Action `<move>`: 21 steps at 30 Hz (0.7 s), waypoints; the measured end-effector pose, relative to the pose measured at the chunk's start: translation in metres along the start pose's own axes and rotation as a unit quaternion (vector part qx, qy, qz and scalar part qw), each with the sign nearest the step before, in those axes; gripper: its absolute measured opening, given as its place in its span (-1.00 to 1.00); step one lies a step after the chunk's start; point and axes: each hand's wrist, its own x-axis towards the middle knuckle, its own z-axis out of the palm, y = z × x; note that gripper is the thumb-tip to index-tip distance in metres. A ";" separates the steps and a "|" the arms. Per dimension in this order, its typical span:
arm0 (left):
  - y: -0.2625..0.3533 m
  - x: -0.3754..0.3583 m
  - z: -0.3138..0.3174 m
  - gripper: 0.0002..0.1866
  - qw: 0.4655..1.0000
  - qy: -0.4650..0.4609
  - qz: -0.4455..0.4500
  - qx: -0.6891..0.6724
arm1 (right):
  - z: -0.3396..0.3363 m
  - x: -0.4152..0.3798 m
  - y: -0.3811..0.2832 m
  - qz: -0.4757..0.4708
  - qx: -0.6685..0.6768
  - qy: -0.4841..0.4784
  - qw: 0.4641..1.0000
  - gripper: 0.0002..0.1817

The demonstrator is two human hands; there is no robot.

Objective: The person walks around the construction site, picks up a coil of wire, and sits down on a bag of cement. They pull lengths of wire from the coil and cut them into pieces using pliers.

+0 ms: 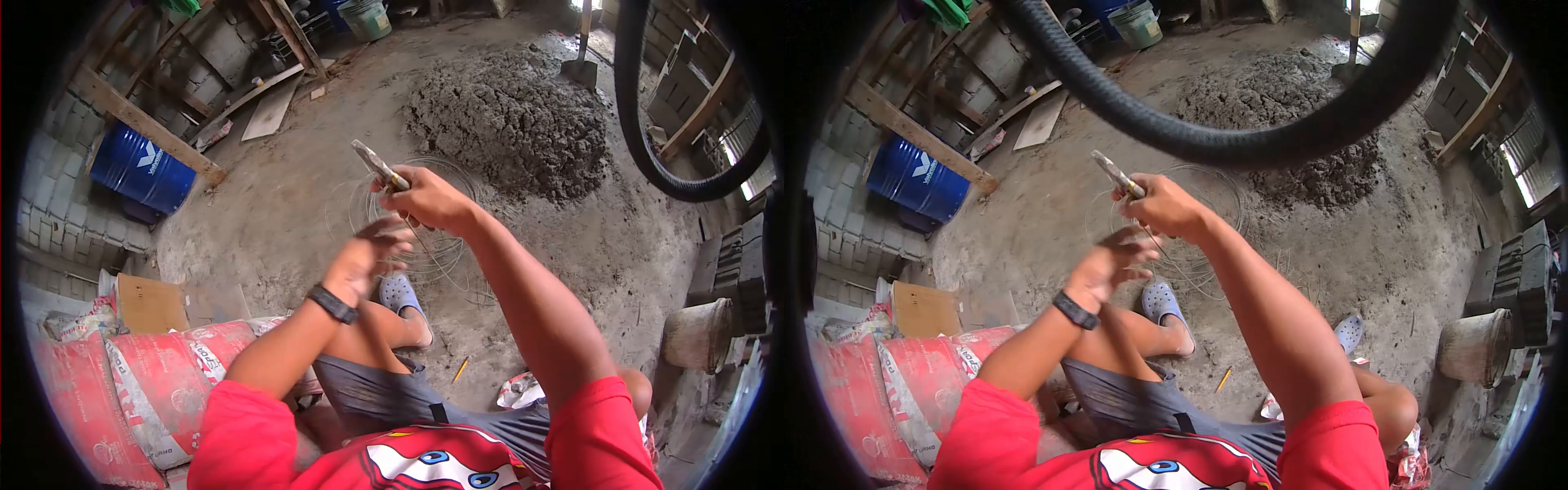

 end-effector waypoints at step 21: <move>0.315 0.030 -0.114 -0.70 0.963 0.097 0.247 0.053 | 0.082 -0.087 0.036 -0.140 -0.275 0.153 0.939 -0.75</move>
